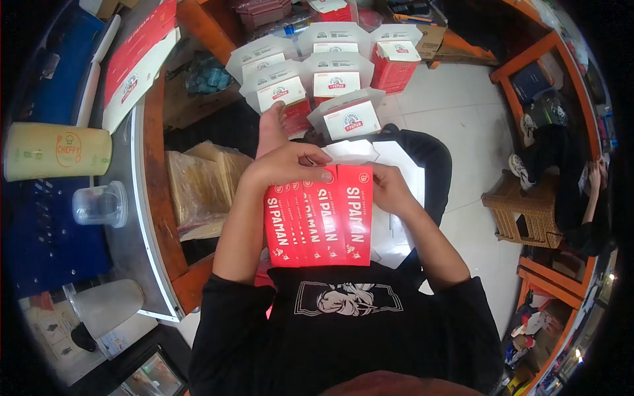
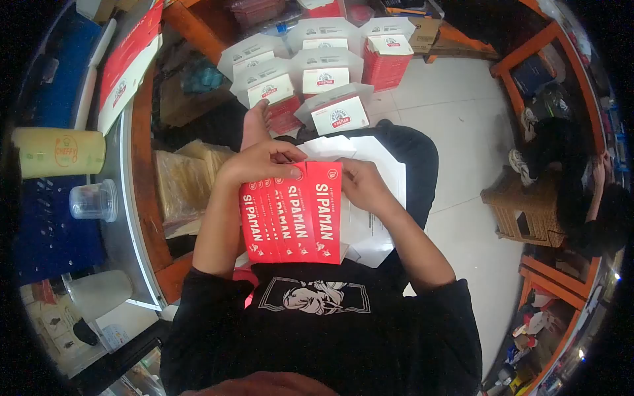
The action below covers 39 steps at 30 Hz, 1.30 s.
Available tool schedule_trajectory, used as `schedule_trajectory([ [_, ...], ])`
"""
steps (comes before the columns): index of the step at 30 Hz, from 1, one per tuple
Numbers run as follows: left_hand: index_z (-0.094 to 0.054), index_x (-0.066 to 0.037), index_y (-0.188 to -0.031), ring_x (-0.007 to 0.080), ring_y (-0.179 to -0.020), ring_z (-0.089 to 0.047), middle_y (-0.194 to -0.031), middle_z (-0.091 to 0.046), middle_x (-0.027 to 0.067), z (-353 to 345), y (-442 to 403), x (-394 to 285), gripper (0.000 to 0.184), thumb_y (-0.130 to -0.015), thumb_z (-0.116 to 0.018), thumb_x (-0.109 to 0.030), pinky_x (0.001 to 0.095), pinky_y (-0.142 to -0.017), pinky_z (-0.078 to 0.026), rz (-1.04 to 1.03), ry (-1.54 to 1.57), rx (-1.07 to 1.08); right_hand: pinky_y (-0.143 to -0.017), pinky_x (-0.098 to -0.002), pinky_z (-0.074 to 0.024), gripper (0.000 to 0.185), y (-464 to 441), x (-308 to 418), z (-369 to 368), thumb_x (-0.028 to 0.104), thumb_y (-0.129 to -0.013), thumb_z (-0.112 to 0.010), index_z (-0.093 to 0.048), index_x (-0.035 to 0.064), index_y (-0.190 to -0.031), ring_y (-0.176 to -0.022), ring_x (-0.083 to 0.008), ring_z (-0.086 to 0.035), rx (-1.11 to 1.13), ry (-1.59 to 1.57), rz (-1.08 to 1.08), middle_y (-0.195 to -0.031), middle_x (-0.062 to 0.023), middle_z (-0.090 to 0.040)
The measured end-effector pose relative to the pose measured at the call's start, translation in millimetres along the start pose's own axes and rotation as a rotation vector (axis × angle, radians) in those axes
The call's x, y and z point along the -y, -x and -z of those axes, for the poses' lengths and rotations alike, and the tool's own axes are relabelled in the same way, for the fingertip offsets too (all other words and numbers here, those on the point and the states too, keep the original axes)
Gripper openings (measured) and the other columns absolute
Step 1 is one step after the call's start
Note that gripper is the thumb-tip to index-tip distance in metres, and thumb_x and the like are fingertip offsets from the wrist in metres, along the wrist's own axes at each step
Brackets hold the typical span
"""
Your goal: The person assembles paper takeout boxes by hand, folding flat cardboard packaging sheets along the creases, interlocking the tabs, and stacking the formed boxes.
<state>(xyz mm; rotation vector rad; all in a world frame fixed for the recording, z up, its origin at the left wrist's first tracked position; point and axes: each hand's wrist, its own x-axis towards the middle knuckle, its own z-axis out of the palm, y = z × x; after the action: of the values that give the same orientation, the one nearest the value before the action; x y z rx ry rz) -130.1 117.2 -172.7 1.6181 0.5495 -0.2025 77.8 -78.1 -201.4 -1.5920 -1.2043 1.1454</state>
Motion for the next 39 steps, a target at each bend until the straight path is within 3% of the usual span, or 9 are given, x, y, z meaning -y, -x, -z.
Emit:
schedule_trajectory([
  [12, -0.071, 0.001, -0.116, 0.0127, -0.096, -0.067, -0.104, -0.074, 0.0072, -1.4, 0.1, 10.9, 0.034, -0.087, -0.08, -0.013, 0.0277, -0.086, -0.052, -0.045, 0.046, 0.007, -0.086, -0.0304, -0.0542, 0.031, -9.5, -7.4, -2.3, -0.002, -0.097, -0.056, -0.064, -0.0012, -0.127, -0.101, -0.0132, -0.067, 0.234, -0.026, 0.042, -0.111, -0.0139, -0.073],
  [18, -0.072, -0.001, -0.114, 0.013, -0.096, -0.066, -0.106, -0.074, 0.0061, -0.4, 1.7, 1.8, 0.03, -0.088, -0.079, -0.013, 0.0282, -0.087, -0.051, -0.023, 0.073, 0.012, -0.086, -0.031, -0.0551, 0.048, -18.3, 9.8, 3.9, 0.031, -0.102, -0.057, -0.047, 0.0054, -0.141, -0.099, -0.0189, -0.066, 0.208, -0.592, -0.216, -0.118, -0.0128, -0.063],
  [22, -0.073, -0.001, -0.113, 0.0133, -0.096, -0.066, -0.104, -0.073, 0.006, 1.8, 3.5, 7.0, 0.029, -0.087, -0.08, -0.014, 0.0293, -0.087, -0.051, -0.064, 0.006, -0.012, -0.094, -0.0349, -0.0506, 0.052, -10.7, 41.1, 10.9, 0.043, -0.104, -0.05, -0.046, 0.0041, -0.138, -0.109, -0.0243, -0.062, 0.134, -0.397, -0.269, -0.124, -0.0154, -0.055],
  [25, -0.073, -0.001, -0.111, 0.0137, -0.097, -0.065, -0.103, -0.073, 0.0064, -1.5, 4.8, 3.6, 0.029, -0.086, -0.081, -0.014, 0.0298, -0.088, -0.05, -0.098, -0.039, -0.007, -0.1, -0.0366, -0.0467, 0.053, -20.0, 28.4, -28.9, 0.046, -0.108, -0.038, -0.045, 0.003, -0.14, -0.115, -0.026, -0.059, 0.017, 0.03, 0.137, -0.125, -0.0152, -0.056],
  [29, -0.072, 0.0, -0.114, 0.0142, -0.102, -0.065, -0.109, -0.072, 0.0066, 2.7, 10.0, 3.5, 0.033, -0.085, -0.082, -0.014, 0.0297, -0.092, -0.049, -0.058, -0.022, 0.013, -0.103, -0.0356, -0.0433, 0.055, -24.2, 49.6, -17.3, 0.042, -0.109, -0.033, -0.047, 0.0005, -0.143, -0.112, -0.026, -0.058, 0.12, -0.269, -0.064, -0.127, -0.0154, -0.057],
  [31, -0.071, 0.0, -0.118, 0.0138, -0.105, -0.064, -0.112, -0.072, 0.0067, -2.4, 17.0, 1.0, 0.037, -0.085, -0.082, -0.013, 0.0294, -0.094, -0.049, -0.079, 0.122, -0.021, -0.1, -0.035, -0.0452, 0.055, -16.0, 37.3, -4.4, 0.039, -0.109, -0.034, -0.045, 0.0, -0.145, -0.111, -0.024, -0.059, -0.04, -0.266, -0.138, -0.129, -0.0151, -0.057],
  [35, -0.07, 0.0, -0.121, 0.0144, -0.105, -0.065, -0.109, -0.073, 0.0099, -6.9, 17.6, -7.1, 0.045, -0.082, -0.085, -0.017, 0.0282, -0.091, -0.049, -0.078, 0.23, -0.006, -0.091, -0.0326, -0.0492, 0.056, -14.2, -8.0, -29.6, 0.034, -0.107, -0.039, -0.038, -0.0005, -0.15, -0.107, -0.0198, -0.06, 0.176, -0.341, -0.109, -0.135, -0.0153, -0.056],
  [37, -0.071, 0.0, -0.12, 0.0142, -0.104, -0.065, -0.109, -0.073, 0.0086, 0.4, 11.7, 0.9, 0.044, -0.082, -0.085, -0.017, 0.0284, -0.091, -0.05, -0.041, 0.129, -0.012, -0.089, -0.0316, -0.0497, 0.057, -13.7, -4.5, -34.5, 0.03, -0.106, -0.043, -0.033, -0.0009, -0.153, -0.105, -0.0181, -0.061, 0.044, -0.127, 0.015, -0.141, -0.0158, -0.053],
  [39, -0.071, 0.0, -0.12, 0.0139, -0.102, -0.066, -0.108, -0.073, 0.0075, 6.0, 13.7, 18.5, 0.043, -0.082, -0.084, -0.017, 0.0283, -0.091, -0.05, 0.024, 0.169, 0.001, -0.093, -0.0322, -0.0485, 0.057, -9.2, -10.5, -34.2, 0.028, -0.106, -0.043, -0.032, -0.0009, -0.154, -0.108, -0.0189, -0.06, -0.013, -0.46, -0.147, -0.143, -0.0164, -0.051],
])
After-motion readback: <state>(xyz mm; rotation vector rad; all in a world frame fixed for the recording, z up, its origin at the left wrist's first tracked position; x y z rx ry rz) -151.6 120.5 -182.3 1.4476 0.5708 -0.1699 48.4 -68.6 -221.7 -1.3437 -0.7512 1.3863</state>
